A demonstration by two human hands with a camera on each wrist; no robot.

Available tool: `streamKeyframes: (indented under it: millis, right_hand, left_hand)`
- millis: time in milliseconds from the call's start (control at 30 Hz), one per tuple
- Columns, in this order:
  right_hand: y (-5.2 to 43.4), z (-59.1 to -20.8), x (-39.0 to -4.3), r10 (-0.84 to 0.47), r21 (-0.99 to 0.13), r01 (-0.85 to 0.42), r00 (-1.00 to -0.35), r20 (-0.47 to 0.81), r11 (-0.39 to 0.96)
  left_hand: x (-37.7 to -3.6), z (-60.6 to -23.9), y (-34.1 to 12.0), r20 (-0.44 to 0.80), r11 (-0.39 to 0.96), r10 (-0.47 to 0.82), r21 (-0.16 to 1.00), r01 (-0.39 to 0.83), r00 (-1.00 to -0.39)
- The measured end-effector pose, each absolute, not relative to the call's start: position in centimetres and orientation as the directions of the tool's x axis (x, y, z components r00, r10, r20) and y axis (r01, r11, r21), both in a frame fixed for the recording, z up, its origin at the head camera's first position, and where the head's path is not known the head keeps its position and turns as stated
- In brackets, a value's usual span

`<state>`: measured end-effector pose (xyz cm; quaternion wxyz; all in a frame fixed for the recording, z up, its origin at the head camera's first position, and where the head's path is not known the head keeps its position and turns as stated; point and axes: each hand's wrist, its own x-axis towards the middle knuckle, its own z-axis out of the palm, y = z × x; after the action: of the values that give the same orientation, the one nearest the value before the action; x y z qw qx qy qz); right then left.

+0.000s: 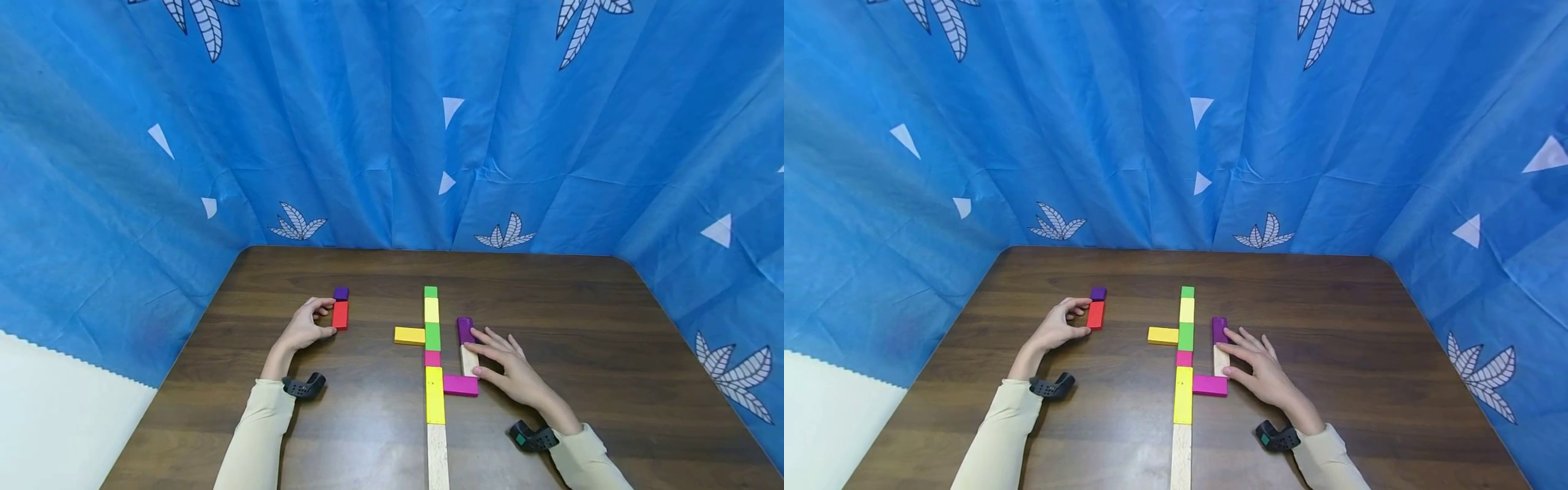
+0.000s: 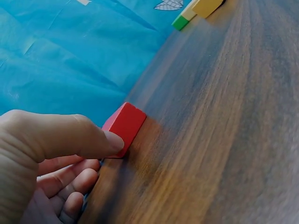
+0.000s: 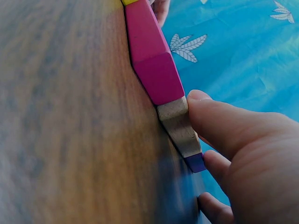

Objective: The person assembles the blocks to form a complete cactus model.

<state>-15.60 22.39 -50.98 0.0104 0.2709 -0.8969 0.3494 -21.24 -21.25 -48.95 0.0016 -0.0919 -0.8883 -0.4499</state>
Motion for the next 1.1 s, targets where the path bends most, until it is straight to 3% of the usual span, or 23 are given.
streamKeyframes:
  millis: [600,867,1100]
  right_hand:
    - [22.3,-51.0,-15.6,-0.469,-0.619,-0.479,-0.861,0.195,0.622]
    - [22.3,-50.9,-15.7,-0.473,-0.619,-0.479,-0.860,0.191,0.622]
    - [22.3,-51.0,-15.7,-0.468,-0.624,-0.474,-0.863,0.190,0.621]
  left_hand:
    - [-21.2,-49.0,-21.4,0.045,0.556,0.105,0.825,0.096,-0.993]
    - [-19.9,-45.6,-19.4,-0.023,0.424,0.132,0.905,0.035,-0.991]
    - [-21.2,-46.5,-18.1,0.004,0.379,0.166,0.923,0.068,-0.986]
